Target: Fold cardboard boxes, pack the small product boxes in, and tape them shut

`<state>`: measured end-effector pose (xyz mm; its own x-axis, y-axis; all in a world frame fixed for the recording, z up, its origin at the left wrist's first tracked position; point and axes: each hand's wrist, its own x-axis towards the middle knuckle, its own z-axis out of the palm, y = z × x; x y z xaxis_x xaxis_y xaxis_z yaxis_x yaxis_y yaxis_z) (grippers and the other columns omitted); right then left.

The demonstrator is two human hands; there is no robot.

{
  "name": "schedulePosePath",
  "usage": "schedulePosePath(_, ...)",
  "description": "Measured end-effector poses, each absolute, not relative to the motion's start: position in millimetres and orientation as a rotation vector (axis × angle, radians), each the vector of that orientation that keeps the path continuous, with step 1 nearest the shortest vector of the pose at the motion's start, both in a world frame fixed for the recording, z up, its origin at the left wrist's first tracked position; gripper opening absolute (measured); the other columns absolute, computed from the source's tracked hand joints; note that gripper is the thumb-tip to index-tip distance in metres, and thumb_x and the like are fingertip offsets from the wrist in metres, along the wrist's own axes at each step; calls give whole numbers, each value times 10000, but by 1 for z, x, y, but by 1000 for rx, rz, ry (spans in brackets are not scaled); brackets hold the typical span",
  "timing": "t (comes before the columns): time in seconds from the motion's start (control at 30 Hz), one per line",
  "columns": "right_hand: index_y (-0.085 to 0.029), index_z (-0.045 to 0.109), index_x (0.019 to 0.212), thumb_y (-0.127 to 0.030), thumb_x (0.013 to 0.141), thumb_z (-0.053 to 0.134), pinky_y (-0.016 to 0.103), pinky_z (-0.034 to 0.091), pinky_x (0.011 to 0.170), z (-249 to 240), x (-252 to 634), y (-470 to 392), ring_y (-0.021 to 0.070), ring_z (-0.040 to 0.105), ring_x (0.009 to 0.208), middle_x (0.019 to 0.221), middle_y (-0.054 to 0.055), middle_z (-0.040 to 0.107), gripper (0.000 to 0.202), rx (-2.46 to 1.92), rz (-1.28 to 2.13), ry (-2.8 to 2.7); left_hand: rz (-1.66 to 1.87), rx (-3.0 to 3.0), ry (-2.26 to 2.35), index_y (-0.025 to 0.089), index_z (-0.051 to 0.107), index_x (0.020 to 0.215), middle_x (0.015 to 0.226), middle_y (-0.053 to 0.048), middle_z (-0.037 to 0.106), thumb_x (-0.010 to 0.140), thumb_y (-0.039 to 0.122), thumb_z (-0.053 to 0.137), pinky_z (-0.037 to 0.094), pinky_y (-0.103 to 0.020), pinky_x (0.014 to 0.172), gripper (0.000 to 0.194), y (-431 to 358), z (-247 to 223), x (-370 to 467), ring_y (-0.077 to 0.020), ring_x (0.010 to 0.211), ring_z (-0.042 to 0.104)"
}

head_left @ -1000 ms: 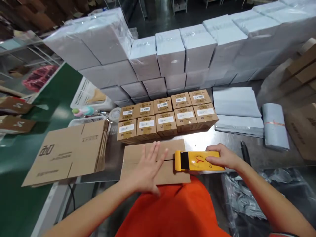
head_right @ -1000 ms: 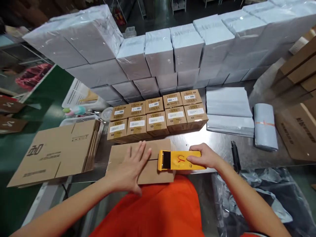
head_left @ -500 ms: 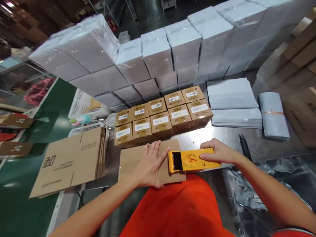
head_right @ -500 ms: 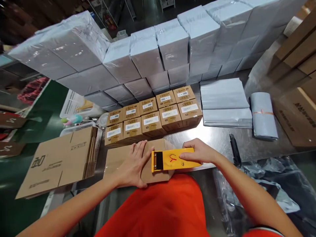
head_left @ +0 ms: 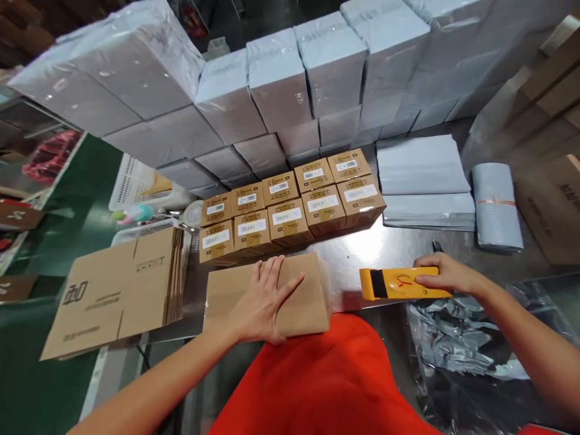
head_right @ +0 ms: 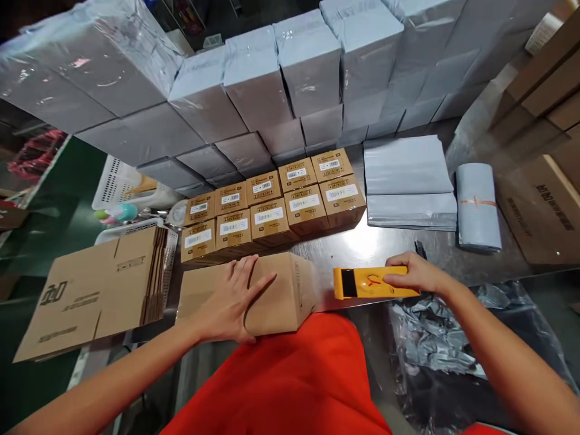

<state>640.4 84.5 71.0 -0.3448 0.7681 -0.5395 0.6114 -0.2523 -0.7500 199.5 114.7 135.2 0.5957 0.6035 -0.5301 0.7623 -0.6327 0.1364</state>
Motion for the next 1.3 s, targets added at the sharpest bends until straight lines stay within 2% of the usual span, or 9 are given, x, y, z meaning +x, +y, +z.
schedulePosePath(0.2, -189, 571, 636, -684, 754, 470, 273, 295, 525, 34, 623, 83, 155, 452, 564, 551, -14, 467, 519, -1891, 1469, -2089, -639, 2513, 1072, 307, 221, 1545, 1631, -259, -53, 462, 568, 852, 35, -737, 1104, 1281, 113, 133, 200, -581, 1446, 38)
schedulePosePath(0.33, -184, 639, 685, -566, 782, 522, 275, 291, 555, 19, 556, 104, 160, 499, 607, 615, 17, 584, 411, -1836, 1379, -2256, -635, 2537, 1043, 383, 265, 1519, 1645, -200, -104, 473, 585, 859, 64, -757, 1092, 1220, 112, 136, 204, -595, 1441, -2)
schedulePosePath(0.53, -163, 746, 814, -581, 783, 542, 295, 335, 556, 40, 511, 126, 254, 648, 757, 810, 134, 727, 466, -1952, 1259, -2362, -633, 2535, 1043, 459, 265, 1494, 1651, -154, -135, 450, 577, 881, 54, -761, 1093, 1218, 110, 138, 206, -592, 1444, -12)
schedulePosePath(0.77, -111, 768, 980, -547, 749, 611, 346, 482, 670, 65, 478, 135, 356, 697, 929, 998, 216, 743, 518, -2161, 1161, -2316, -553, 2582, 1030, 470, 257, 1490, 1639, -118, -213, 419, 581, 887, 52, -747, 1106, 1247, 109, 129, 198, -589, 1445, -26)
schedulePosePath(0.93, -91, 748, 991, -370, 791, 641, 363, 500, 790, 74, 477, 117, 354, 686, 1005, 1045, 234, 730, 360, -2396, 1069, -2055, -502, 2627, 1017, 439, 302, 1486, 1653, -134, -139, 391, 567, 893, 57, -764, 1095, 1251, 107, 122, 192, -592, 1443, 0)
schedulePosePath(1.07, -84, 656, 1109, -505, 955, 306, 442, 520, 775, 83, 475, 73, 378, 687, 973, 1045, 239, 715, 569, -2563, 920, -1736, -465, 2594, 995, 435, 304, 1486, 1638, -133, -215, 394, 543, 897, 7, -772, 1088, 1247, 108, 120, 193, -601, 1437, -42)
schedulePosePath(1.1, -98, 613, 1149, -519, 960, 239, 448, 525, 786, 80, 468, 61, 367, 687, 972, 1046, 219, 714, 594, -2525, 916, -1649, -466, 2578, 997, 439, 296, 1487, 1629, -134, -243, 395, 533, 901, -14, -774, 1084, 1251, 109, 121, 195, -600, 1436, -66)
schedulePosePath(1.2, -141, 487, 1193, -526, 898, 285, 415, 550, 812, 54, 431, 30, 313, 690, 957, 1032, 182, 717, 526, -2059, 1128, -1183, -523, 2476, 1006, 464, 265, 1487, 1614, -134, -280, 388, 520, 913, -73, -802, 1045, 1277, 114, 127, 202, -602, 1420, -131)
schedulePosePath(1.3, -248, 478, 1080, -601, 848, 341, 448, 562, 867, 14, 402, 15, 322, 672, 1028, 1108, 153, 696, 444, -1807, 1196, -960, -540, 2311, 938, 488, 257, 1479, 1598, -108, -311, 404, 592, 896, -128, -843, 974, 1255, 121, 132, 204, -623, 1395, -148)
